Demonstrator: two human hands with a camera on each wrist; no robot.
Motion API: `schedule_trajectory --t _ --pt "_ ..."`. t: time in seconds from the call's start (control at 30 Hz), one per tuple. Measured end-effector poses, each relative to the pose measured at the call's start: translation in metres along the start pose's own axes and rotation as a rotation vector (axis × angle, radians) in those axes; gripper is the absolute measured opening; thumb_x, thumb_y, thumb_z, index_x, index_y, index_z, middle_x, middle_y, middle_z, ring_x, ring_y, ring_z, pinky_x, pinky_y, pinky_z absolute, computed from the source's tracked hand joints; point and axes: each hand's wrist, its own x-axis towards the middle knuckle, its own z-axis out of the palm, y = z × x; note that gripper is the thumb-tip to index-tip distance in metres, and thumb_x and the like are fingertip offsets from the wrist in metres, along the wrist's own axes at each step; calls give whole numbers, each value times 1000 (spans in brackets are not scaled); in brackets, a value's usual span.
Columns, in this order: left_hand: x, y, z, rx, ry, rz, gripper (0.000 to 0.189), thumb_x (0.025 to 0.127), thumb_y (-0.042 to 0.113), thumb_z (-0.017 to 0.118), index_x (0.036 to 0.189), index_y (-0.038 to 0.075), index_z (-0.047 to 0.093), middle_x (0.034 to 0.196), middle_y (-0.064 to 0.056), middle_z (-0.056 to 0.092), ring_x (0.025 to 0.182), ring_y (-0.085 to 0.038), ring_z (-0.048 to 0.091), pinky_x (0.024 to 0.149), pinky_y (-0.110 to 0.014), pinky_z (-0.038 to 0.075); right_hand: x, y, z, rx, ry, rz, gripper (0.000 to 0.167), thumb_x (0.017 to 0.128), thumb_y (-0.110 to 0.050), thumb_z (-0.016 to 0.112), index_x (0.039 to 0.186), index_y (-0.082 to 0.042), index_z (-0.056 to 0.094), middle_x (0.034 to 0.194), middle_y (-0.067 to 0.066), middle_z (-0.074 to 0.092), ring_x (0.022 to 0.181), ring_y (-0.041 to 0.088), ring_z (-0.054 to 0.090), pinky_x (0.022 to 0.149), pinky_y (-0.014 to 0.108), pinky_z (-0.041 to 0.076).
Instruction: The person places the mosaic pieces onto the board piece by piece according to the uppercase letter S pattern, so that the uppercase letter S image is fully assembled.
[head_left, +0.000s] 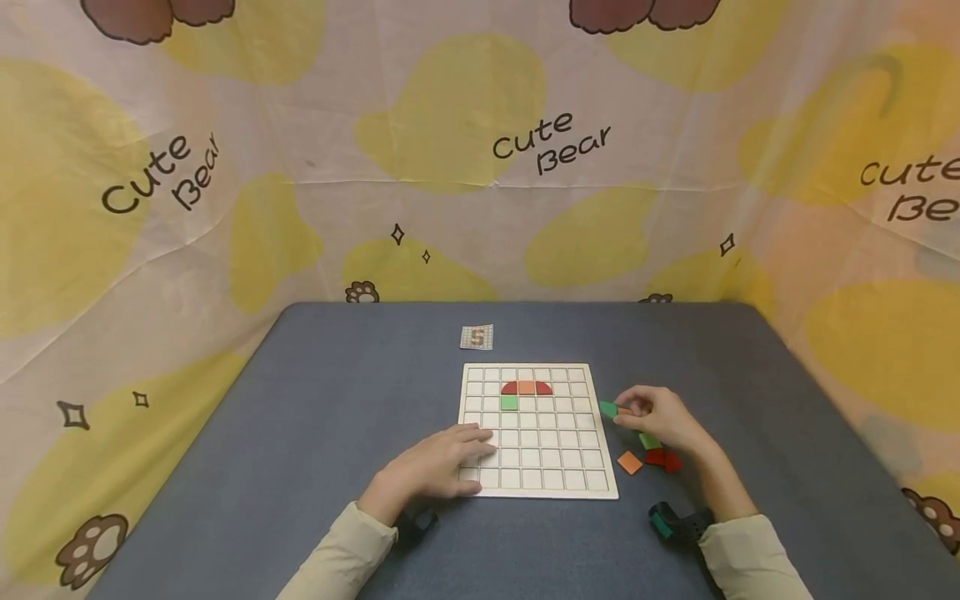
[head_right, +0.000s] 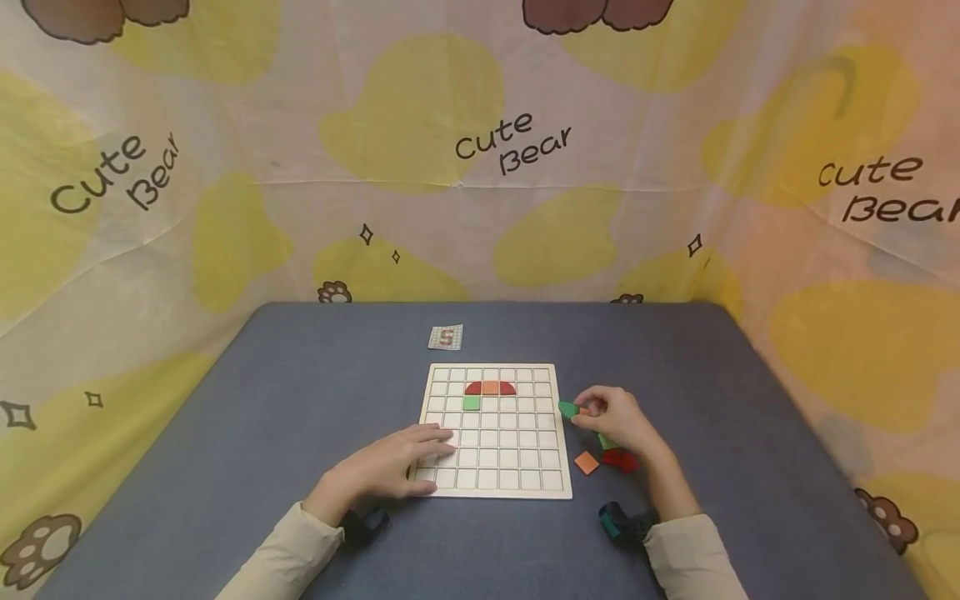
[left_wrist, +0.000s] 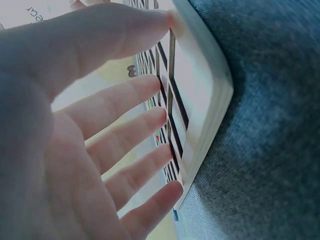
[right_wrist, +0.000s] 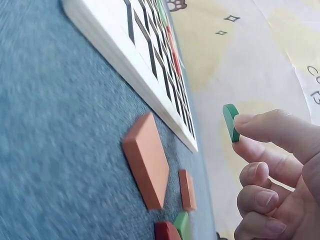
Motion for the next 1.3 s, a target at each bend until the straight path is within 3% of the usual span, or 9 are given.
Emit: schedule_trajectory --t 0.5,0.8,1.3 --pt "1 1 3 -22 15 -15 47 80 13 61 127 11 62 140 -7 57 135 -28 50 109 -45 43 2 -6 20 -11 -21 -43 23 83 -13 72 99 2 67 70 0 48 59 4 40 55 21 35" --pt "1 -1 4 -6 24 -3 48 79 13 62 127 11 63 140 -7 58 135 -27 50 110 -43 43 5 -11 27 16 -36 -68 23 81 -13 73 98 2 67 69 -1 47 58 2 39 54 19 34" --pt "1 0 3 -4 16 -10 48 80 12 61 128 11 62 141 -8 57 132 -28 51 108 -43 44 11 -24 46 46 -45 -30 22 80 -12 74 96 0 67 72 -1 46 63 7 41 54 20 34"
